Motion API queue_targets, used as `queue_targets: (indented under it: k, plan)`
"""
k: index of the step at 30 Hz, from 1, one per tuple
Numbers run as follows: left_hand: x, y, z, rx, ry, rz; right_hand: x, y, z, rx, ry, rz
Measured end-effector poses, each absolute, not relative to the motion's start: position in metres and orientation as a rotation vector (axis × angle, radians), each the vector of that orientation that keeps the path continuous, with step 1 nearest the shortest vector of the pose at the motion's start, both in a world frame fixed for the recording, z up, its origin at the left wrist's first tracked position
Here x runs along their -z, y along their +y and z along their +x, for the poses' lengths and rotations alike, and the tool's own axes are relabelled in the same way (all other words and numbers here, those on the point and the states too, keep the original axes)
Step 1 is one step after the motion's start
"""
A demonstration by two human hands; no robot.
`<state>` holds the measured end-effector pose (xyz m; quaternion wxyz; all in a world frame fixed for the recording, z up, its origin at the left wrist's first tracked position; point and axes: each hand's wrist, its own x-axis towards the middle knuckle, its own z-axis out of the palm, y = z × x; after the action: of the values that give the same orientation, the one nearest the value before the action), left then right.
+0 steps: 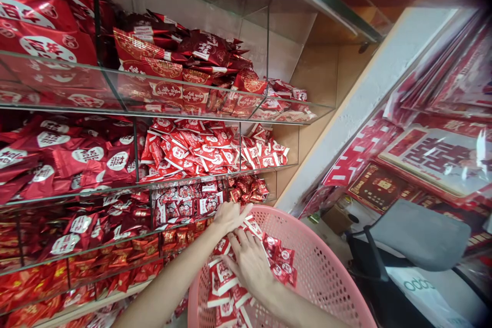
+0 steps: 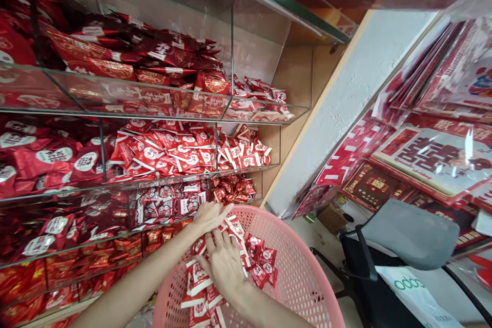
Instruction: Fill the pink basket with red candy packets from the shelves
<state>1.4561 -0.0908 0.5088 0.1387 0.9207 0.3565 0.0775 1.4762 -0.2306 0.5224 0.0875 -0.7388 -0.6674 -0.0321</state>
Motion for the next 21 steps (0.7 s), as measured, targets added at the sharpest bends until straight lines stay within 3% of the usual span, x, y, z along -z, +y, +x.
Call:
queue_targets:
  k: [14,21]
  plan:
    - [-0.515,-0.094,1.454,-0.22,1.05,2.648,-0.521,-0.239,1.486,0.142,-1.904,-2.138]
    - [-0.513,-0.091,1.453,-0.158,0.993,2.643,-0.583,-0.214,1.528,0.285,-1.794,-2.044]
